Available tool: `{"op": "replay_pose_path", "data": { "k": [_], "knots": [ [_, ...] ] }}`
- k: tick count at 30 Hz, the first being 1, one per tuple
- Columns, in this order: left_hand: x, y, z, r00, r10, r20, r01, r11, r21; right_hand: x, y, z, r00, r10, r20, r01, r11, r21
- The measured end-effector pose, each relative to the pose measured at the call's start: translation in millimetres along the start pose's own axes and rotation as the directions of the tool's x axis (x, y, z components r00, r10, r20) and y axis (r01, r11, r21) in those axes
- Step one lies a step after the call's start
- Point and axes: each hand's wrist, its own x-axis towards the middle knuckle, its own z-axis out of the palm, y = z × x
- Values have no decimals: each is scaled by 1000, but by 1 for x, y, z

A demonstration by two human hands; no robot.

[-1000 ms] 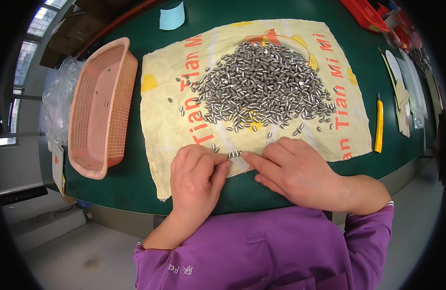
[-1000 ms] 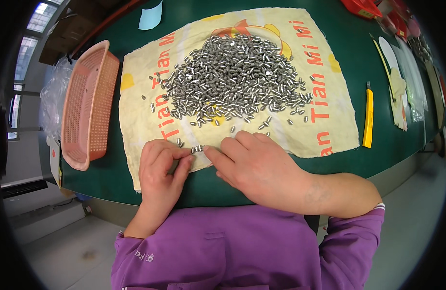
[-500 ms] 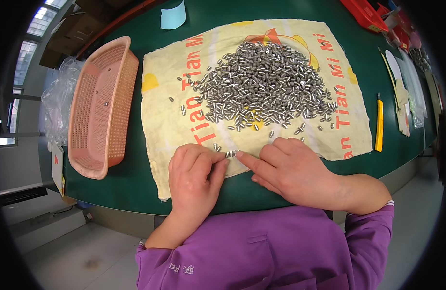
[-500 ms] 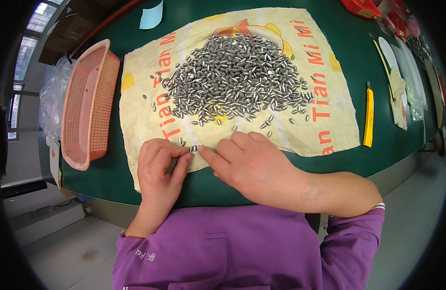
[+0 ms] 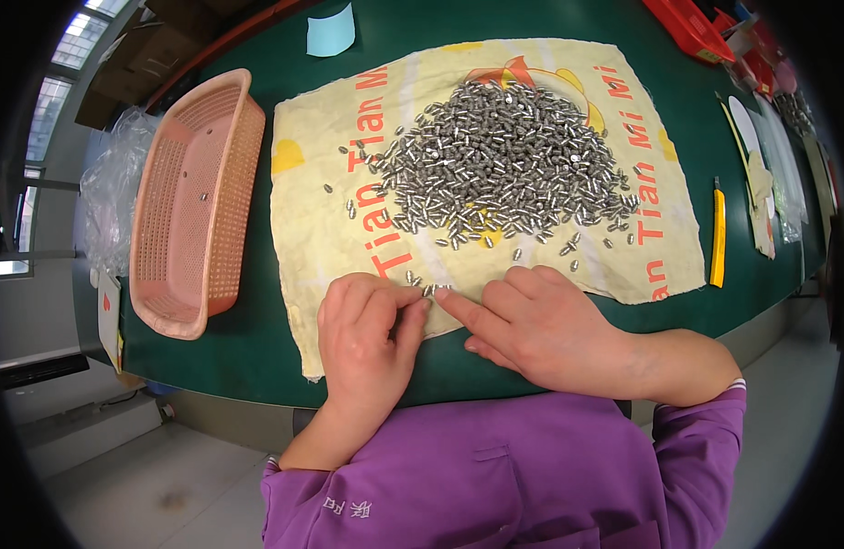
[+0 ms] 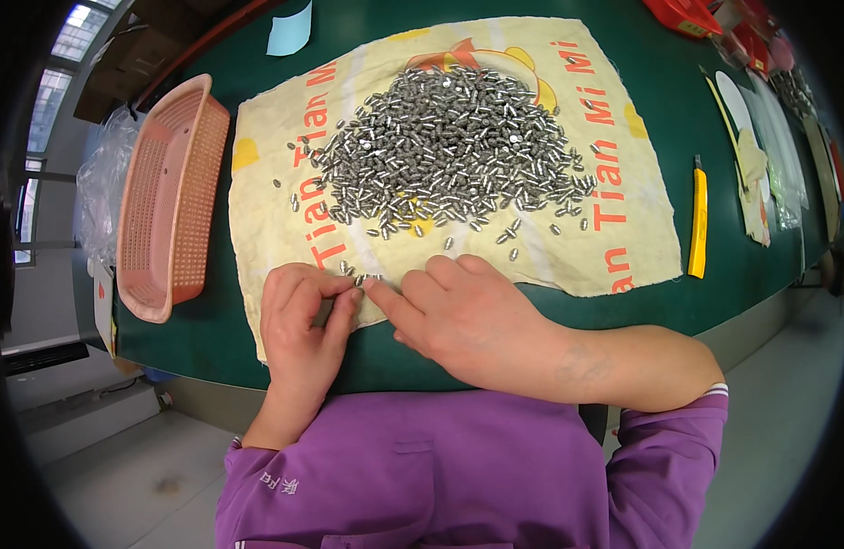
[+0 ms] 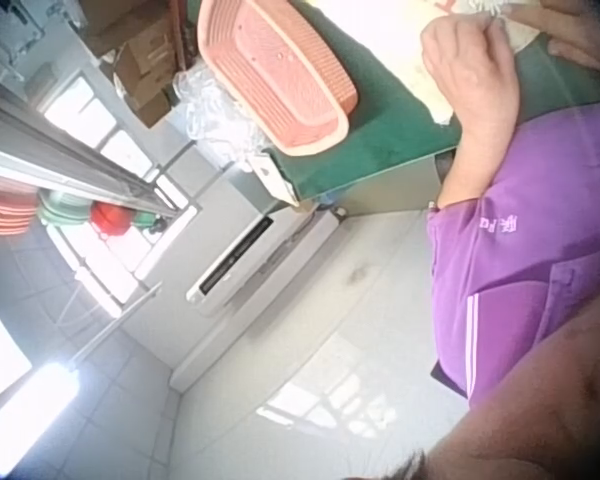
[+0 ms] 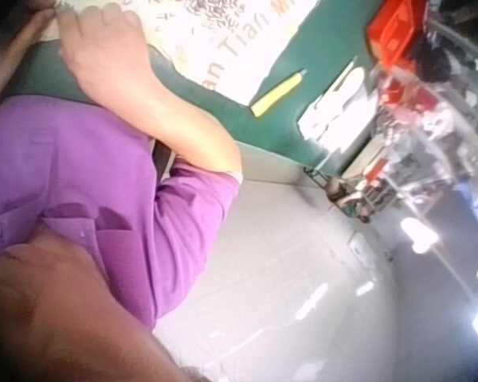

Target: Inspecting and sorting small metal components on a workbench using a small tool and hands.

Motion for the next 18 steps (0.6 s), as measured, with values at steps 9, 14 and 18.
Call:
{"op": "replay_pose_path", "data": {
  "k": [9, 14, 18],
  "knots": [
    [1, 2, -1, 1000, 9, 7, -9, 1000, 11, -6, 5, -3, 996, 25, -87, -23, 999, 33],
    [2, 3, 0, 1000, 25, 12, -25, 1000, 10, -5, 6, -3, 995, 21, -95, -17, 999, 44],
    [3, 3, 0, 999, 41, 13, -41, 999, -2, -5, 6, -3, 996, 27, -90, -24, 999, 33]
  ]
}}
